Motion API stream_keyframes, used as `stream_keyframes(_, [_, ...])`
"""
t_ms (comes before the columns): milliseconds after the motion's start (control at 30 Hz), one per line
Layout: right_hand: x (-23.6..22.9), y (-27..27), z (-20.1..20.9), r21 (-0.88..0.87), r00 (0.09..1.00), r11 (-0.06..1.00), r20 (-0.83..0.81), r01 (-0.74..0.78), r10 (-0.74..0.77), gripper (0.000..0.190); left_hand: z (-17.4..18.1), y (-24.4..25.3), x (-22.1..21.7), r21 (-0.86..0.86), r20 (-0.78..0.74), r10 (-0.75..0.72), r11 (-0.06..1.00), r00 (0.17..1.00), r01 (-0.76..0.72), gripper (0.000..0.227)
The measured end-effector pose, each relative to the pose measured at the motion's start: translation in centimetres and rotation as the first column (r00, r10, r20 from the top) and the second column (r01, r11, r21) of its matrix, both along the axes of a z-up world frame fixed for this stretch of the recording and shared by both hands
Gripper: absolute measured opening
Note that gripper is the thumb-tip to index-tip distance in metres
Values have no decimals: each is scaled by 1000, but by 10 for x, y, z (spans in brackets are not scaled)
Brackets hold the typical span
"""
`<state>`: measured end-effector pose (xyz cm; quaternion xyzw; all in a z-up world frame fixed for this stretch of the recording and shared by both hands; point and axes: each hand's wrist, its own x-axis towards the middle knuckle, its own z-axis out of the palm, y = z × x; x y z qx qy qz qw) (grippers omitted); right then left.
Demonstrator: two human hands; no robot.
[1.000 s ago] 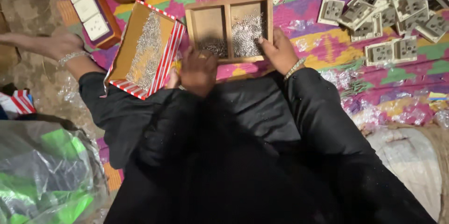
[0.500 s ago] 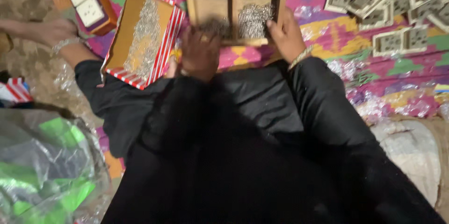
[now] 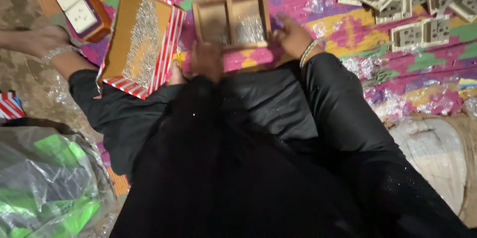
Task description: The person assembles a purple electrical switchboard by inserting white switch modules and securing them with nails. They repeatedly pick up nails from a nearby box and hammer them into the switchboard while sitting on the floor.
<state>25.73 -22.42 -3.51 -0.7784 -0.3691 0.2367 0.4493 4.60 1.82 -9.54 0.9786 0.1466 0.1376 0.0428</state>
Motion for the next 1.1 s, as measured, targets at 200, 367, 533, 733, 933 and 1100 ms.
stream_keyframes(200, [2, 2, 24, -251, 909, 947, -312, 201, -276, 60, 52, 8, 21, -64, -152, 43, 997, 987, -54, 39])
stream_keyframes(367, [3, -5, 21, -348, 980, 930, -109, 122, -169, 52, 110, -30, -17, -403, -352, -183, 915, 918, 28, 32])
stream_keyframes(533, [11, -11, -12, -475, 998, 878, -20, -62, 59, 41, 128, -89, -83, -527, -156, -283, 834, 947, 162, 55])
stream_keyframes(733, [16, -17, -25, -416, 958, 869, -14, -266, 287, 35, 117, -102, -107, -462, -264, -204, 885, 943, 62, 62])
stream_keyframes(933, [-8, -15, 39, -458, 974, 873, -214, -169, 76, 36, 124, -91, -127, -502, -194, -240, 857, 951, 114, 65])
stream_keyframes(1100, [-62, 12, 113, -746, 937, 630, 24, -216, 349, 44, 128, -81, -153, -515, -164, -220, 851, 962, 107, 71])
